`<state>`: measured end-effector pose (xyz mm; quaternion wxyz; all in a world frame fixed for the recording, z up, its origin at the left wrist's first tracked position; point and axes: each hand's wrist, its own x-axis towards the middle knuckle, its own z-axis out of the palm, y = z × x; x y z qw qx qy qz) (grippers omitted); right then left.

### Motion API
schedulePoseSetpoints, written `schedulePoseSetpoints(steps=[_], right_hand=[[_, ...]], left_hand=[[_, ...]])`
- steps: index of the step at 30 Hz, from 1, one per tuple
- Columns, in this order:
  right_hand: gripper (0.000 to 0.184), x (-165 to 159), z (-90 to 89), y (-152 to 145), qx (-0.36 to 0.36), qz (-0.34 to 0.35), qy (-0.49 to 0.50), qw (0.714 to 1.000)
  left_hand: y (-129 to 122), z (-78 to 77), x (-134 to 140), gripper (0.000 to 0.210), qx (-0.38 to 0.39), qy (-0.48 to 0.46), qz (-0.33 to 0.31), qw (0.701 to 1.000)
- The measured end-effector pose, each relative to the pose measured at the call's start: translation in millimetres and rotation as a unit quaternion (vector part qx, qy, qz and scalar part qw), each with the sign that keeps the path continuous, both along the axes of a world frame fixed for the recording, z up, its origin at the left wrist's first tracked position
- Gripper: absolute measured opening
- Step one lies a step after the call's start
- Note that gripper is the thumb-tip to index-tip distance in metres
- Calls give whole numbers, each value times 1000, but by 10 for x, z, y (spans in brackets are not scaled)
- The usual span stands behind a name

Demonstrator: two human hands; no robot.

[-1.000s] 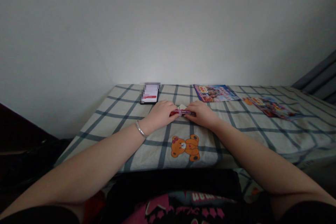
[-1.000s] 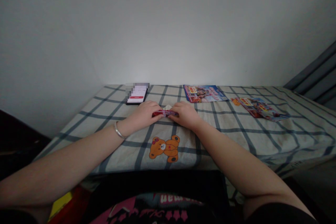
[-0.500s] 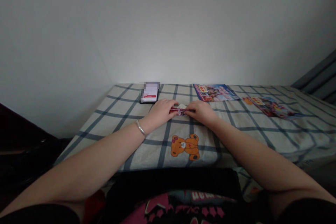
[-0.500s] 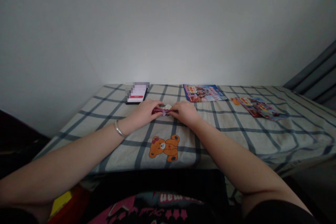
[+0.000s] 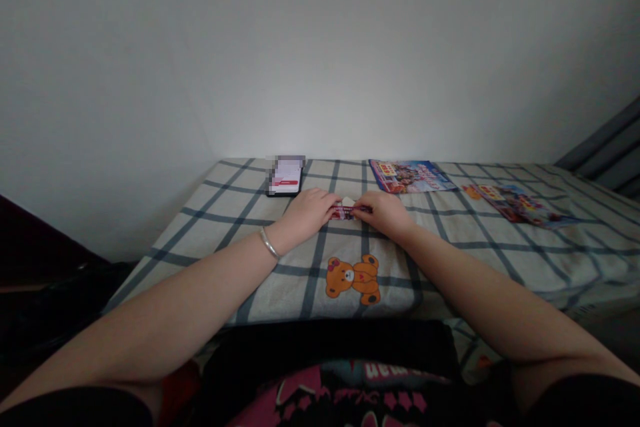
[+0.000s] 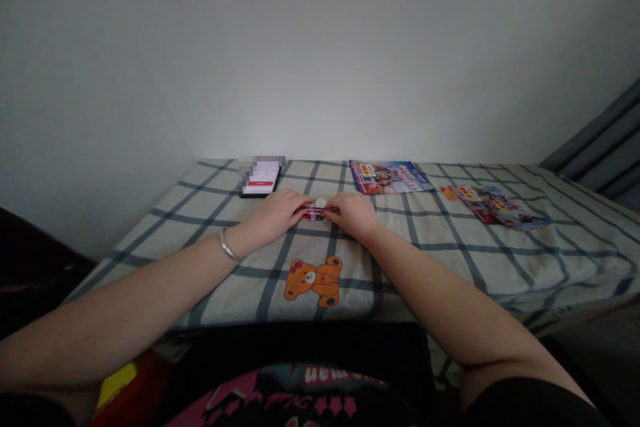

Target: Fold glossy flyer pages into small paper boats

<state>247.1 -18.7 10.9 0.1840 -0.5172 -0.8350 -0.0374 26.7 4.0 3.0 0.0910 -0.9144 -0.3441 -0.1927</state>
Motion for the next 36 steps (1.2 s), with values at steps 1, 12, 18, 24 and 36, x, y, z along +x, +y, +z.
schedulePoseSetpoints(steps=[1, 12, 18, 24, 36], right_hand=[[16, 10, 2, -4, 2, 2, -1, 1000], [12, 128, -1, 6, -35, -37, 34, 998], [11, 145, -60, 68, -26, -20, 60, 998], [10, 162, -59, 85, -23, -19, 63, 998], [8, 177, -33, 38, 60, 45, 18, 997]], left_hand=[[-5, 6, 1, 19, 11, 14, -1, 1000], [-61, 30, 11, 28, 58, 54, -22, 997], [-57, 57, 12, 30, 39, 84, -116, 989], [-41, 61, -46, 34, -3, 72, -168, 983], [-115, 114, -53, 42, -35, 79, -153, 984]])
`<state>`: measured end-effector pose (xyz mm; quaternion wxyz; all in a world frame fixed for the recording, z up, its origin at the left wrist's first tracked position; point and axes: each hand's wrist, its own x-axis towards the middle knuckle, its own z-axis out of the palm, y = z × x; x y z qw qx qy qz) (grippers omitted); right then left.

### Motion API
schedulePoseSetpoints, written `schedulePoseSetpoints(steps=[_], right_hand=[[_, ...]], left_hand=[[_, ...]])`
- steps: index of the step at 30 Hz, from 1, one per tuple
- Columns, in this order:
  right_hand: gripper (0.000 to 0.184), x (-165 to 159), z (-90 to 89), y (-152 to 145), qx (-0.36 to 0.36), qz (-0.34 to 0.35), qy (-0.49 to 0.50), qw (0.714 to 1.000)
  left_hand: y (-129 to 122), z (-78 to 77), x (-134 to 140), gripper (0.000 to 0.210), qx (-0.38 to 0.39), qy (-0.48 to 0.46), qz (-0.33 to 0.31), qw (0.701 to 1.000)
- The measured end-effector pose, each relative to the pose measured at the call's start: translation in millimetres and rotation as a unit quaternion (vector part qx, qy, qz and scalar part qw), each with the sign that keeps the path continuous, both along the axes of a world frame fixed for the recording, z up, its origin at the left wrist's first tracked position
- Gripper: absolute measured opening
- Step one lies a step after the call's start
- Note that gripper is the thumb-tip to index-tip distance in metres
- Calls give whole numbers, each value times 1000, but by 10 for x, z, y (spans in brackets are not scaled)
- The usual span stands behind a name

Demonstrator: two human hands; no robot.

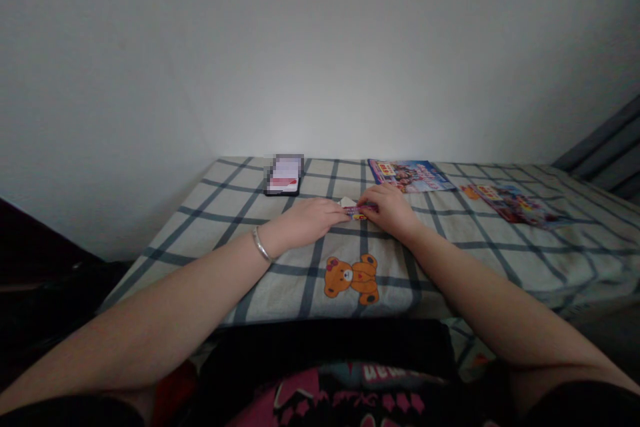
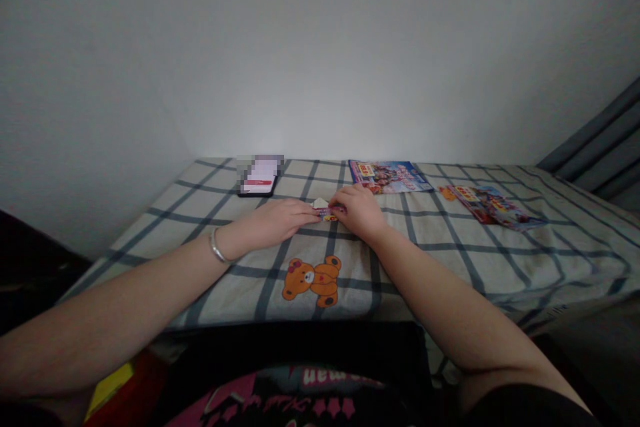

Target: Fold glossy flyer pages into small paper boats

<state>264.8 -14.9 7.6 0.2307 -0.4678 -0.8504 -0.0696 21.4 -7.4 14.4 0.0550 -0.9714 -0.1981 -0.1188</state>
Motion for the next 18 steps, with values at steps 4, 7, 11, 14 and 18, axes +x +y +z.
schedulePoseSetpoints(steps=[4, 7, 11, 14, 18], right_hand=[[11, -15, 29, -70, 10, 90, -36, 995], [15, -27, 25, -93, 6, 115, -49, 992], [20, -35, 24, -103, 18, 116, -72, 991], [23, -41, 53, -123, 17, 112, -101, 988], [25, -34, 97, -151, 18, 104, -131, 986]], left_hand=[[8, -13, 6, 41, 19, 0, -3, 1000], [12, -29, 4, 41, 26, 3, 4, 1000], [1, -34, 6, 41, 44, 16, 11, 999], [-25, -16, 15, 41, 55, 29, 19, 998], [-75, 24, 25, 40, 65, 43, 31, 996]])
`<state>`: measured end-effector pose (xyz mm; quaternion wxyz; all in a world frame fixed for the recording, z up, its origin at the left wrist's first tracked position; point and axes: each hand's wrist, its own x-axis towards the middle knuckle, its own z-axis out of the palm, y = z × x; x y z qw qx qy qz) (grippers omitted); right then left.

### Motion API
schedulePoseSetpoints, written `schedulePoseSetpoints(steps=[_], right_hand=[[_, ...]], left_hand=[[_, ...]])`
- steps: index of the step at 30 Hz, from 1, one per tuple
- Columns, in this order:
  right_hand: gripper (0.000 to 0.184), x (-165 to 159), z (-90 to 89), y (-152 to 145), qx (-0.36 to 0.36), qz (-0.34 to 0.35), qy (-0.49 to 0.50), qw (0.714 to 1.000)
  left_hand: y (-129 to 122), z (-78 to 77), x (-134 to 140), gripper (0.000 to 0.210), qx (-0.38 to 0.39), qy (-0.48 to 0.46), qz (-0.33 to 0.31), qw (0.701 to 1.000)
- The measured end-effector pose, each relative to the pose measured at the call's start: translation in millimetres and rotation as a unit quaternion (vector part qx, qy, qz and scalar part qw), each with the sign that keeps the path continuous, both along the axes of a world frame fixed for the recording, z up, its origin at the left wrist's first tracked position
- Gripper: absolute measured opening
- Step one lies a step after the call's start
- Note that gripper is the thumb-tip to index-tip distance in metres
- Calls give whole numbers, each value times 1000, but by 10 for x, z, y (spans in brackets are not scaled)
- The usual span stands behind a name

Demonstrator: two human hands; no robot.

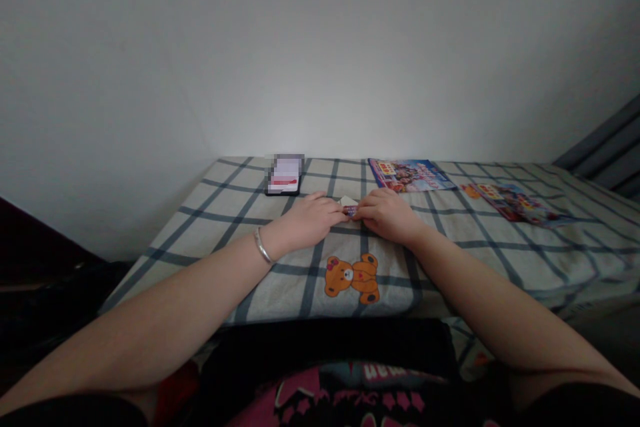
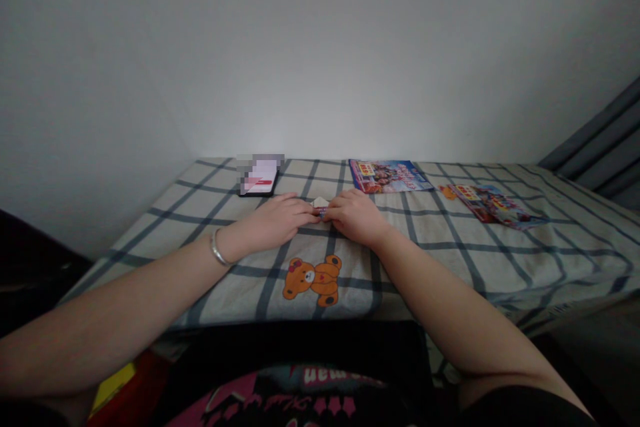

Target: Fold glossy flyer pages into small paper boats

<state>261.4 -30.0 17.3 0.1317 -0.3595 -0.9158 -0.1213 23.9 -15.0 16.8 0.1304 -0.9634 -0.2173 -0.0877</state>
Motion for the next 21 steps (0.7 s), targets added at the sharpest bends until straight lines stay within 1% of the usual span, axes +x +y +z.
schedulePoseSetpoints(steps=[5, 8, 12, 15, 21], right_hand=[[22, 59, 36, -7, -16, -12, -11, 1000], [21, 112, 56, -2, -24, -20, -9, 999], [20, 194, 83, 5, -34, -30, -9, 999], [20, 235, 105, -4, -38, -36, -15, 999], [19, 254, 156, -44, -33, -57, -37, 997]], left_hand=[[-2, 49, -36, 35, 8, -2, 2, 1000], [50, 85, -90, 32, 11, -9, -14, 1000], [138, 121, -174, 28, 8, 9, -38, 999], [177, 123, -216, 29, 10, 2, -44, 999], [174, 111, -224, 31, -6, -4, -33, 999]])
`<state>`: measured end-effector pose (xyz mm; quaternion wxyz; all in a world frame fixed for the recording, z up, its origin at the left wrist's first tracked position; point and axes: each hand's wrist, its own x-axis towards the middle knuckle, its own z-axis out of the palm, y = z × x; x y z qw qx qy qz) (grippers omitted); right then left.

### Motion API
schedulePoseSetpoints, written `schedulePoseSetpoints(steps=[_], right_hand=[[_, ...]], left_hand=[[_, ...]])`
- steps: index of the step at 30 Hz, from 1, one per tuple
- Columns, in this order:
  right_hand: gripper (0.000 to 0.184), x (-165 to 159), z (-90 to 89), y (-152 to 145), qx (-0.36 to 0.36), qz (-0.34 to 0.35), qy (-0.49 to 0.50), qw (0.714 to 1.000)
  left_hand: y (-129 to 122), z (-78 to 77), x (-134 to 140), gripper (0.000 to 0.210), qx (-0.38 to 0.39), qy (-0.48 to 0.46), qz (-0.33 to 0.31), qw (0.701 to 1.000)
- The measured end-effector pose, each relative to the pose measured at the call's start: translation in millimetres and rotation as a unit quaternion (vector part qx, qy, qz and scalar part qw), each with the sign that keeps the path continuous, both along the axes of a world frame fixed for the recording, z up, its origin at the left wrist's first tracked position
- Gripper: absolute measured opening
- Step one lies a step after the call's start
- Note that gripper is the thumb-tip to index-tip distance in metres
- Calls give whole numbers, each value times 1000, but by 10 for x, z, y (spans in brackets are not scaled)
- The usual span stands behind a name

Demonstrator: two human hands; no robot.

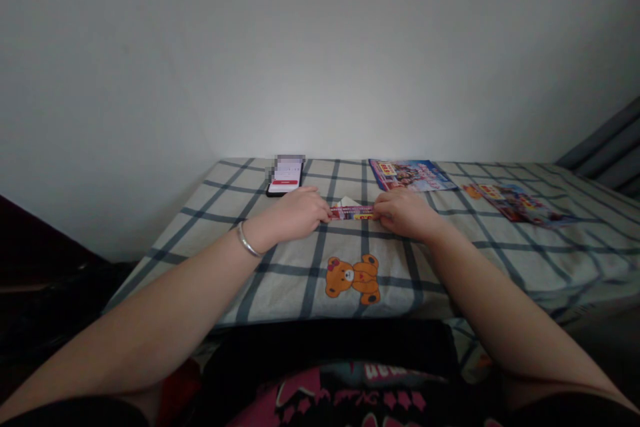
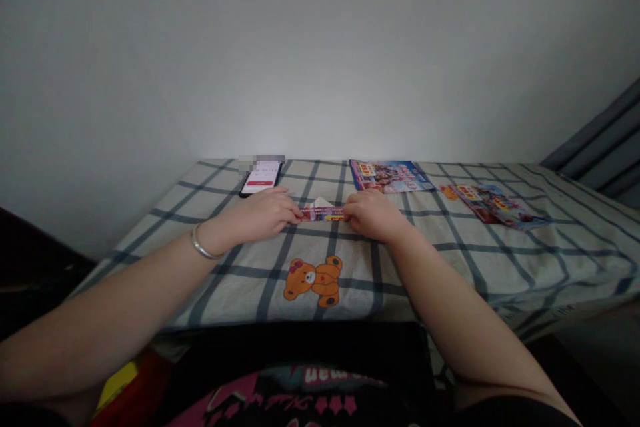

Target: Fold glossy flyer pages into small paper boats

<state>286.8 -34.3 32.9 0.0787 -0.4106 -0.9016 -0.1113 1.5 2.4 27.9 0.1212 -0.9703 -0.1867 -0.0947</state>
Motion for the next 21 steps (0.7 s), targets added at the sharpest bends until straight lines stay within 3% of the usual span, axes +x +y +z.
schedulePoseSetpoints(steps=[7, 21], right_hand=[[21, 99, 46, 1, -36, -26, 9, 999], [24, 188, 36, 34, -53, -27, 11, 998]], left_hand=[[2, 67, -55, 26, -20, 24, 48, 998], [33, 83, -118, 33, -64, 17, 48, 997]])
